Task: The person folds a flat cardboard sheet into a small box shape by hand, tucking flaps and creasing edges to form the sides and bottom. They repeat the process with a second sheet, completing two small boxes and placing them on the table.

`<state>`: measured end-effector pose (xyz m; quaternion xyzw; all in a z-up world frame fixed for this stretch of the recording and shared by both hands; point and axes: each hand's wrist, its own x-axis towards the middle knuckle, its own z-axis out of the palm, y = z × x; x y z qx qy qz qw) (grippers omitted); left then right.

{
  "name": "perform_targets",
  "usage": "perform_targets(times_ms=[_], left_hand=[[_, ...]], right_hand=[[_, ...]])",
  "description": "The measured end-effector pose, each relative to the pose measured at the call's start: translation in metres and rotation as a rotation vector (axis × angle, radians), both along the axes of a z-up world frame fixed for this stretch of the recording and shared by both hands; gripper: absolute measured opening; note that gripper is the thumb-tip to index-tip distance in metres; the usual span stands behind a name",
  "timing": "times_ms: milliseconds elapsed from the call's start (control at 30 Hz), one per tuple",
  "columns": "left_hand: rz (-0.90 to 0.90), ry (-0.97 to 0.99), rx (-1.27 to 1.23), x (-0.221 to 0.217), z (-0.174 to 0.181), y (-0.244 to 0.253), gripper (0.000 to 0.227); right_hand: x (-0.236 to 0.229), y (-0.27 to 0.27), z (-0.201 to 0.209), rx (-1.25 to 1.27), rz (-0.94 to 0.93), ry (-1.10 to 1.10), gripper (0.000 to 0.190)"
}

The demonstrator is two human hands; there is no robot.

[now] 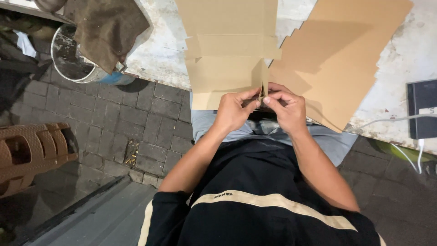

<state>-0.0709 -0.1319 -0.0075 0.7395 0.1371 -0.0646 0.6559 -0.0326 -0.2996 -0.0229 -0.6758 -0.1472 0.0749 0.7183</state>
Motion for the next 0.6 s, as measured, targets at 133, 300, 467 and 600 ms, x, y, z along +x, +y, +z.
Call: perform_targets(times_ms=[133, 300, 467, 600], left_hand=[[0.020, -0.005, 0.044, 0.005, -0.007, -0.002, 0.035], [0.022, -0.024, -0.155, 0.012, -0.014, -0.001, 0.034], [-0.023, -0.054, -0.056, 0.016, -0.015, 0.005, 0.018], [-0.209, -0.084, 0.137, 0.022, -0.011, 0.021, 0.005]], right_hand=[[0.002, 0.001, -0.010, 0.035, -0.031, 0.009, 0.009], [-0.004, 0.006, 0.005, -0.094, -0.050, -0.196, 0.009], [-0.016, 0.017, -0.004, 0.009, -0.146, -0.107, 0.013], [-0.012, 0.009, -0.012, 0.022, -0.120, -0.084, 0.010]])
